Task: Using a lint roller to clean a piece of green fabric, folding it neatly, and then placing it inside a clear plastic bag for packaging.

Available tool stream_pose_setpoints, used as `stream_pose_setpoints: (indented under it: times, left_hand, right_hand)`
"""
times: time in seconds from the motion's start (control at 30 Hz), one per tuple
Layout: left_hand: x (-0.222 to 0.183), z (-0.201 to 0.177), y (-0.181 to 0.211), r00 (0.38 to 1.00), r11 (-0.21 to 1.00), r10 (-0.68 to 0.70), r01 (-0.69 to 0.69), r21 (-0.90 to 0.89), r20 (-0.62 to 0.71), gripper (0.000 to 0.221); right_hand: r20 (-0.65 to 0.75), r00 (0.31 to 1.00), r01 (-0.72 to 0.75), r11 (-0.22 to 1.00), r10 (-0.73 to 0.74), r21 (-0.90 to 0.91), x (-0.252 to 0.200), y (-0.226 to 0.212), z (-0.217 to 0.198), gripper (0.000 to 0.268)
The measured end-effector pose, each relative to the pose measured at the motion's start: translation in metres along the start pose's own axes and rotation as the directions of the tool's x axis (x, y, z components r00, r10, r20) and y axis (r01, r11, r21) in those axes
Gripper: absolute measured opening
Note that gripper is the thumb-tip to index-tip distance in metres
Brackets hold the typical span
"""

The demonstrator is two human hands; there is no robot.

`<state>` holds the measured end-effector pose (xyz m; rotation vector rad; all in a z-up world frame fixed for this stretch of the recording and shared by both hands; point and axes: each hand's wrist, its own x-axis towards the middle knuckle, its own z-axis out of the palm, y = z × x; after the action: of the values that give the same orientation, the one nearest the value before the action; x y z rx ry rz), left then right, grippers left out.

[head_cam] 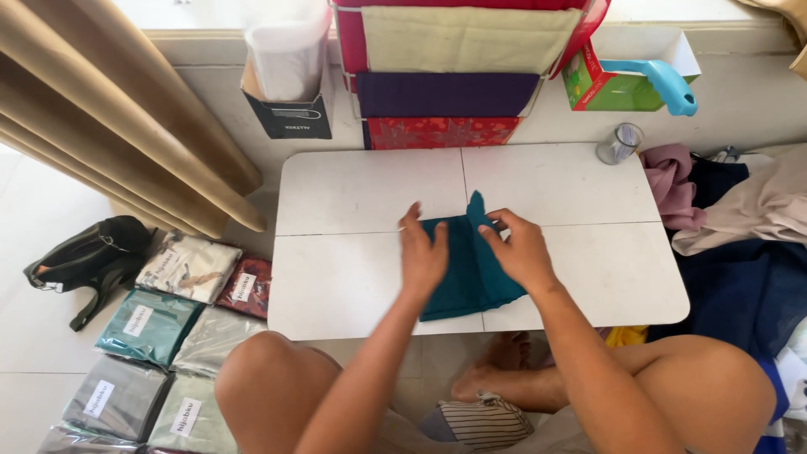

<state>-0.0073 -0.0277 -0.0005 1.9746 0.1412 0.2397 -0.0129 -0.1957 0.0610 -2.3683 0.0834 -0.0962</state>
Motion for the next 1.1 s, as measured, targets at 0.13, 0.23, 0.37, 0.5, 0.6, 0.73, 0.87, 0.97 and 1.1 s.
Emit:
stream_pose_setpoints:
  times: [0.13, 0.23, 0.37, 0.5, 0.6, 0.73, 0.87, 0.97, 1.1]
  left_hand:
    - [0.027, -0.020, -0.114, 0.946, 0.954, -0.278, 0.251, 0.165, 0.169, 0.068]
    - [0.030, -0.021, -0.166, 0.787, 0.851, -0.525, 0.486, 0.199, 0.324, 0.067]
    - [0.016, -0.016, -0.154, 0.813, 0.870, -0.490, 0.479, 0.117, 0.315, 0.055]
    - [0.006, -0.055, -0.075, 0.835, 0.894, -0.435, 0.445, 0.051, 0.337, 0.046]
    - [0.004, -0.065, -0.062, 0.848, 0.907, -0.404, 0.421, 0.028, 0.343, 0.045]
    - [0.004, -0.076, -0.038, 0.876, 0.942, -0.334, 0.325, 0.085, 0.348, 0.045]
    - [0.003, -0.094, 0.004, 0.952, 0.812, 0.181, -0.286, 0.509, 0.245, 0.038]
    - [0.003, -0.088, 0.000, 0.808, 0.626, 0.373, -0.582, 0.519, 0.456, 0.042]
    - [-0.004, -0.076, -0.029, 0.694, 0.595, 0.105, -0.618, 0.514, 0.712, 0.096]
  right_hand:
    - [0.008, 0.997, 0.075, 0.996, -0.075, -0.043, -0.009, -0.022, 0.032, 0.022]
    - [0.040, 0.993, 0.112, 0.984, -0.108, -0.136, -0.013, -0.030, 0.062, 0.025]
    - [0.032, 0.993, 0.114, 0.973, -0.110, -0.200, -0.023, -0.026, 0.096, 0.025]
    - [0.084, 0.989, 0.143, 0.956, -0.125, -0.258, -0.024, -0.039, 0.111, 0.023]
    - [0.120, 0.985, 0.151, 0.950, -0.122, -0.272, -0.030, -0.049, 0.114, 0.023]
    - [0.158, 0.974, 0.199, 0.952, -0.164, -0.234, -0.033, -0.037, 0.120, 0.026]
    - [-0.138, 0.937, 0.311, 0.946, -0.321, -0.088, -0.041, -0.027, 0.102, 0.017]
    - [-0.248, 0.903, 0.351, 0.935, -0.352, -0.048, -0.042, -0.029, 0.076, 0.023]
    - [0.040, 0.888, 0.458, 0.875, -0.457, -0.156, -0.031, 0.001, 0.086, 0.051]
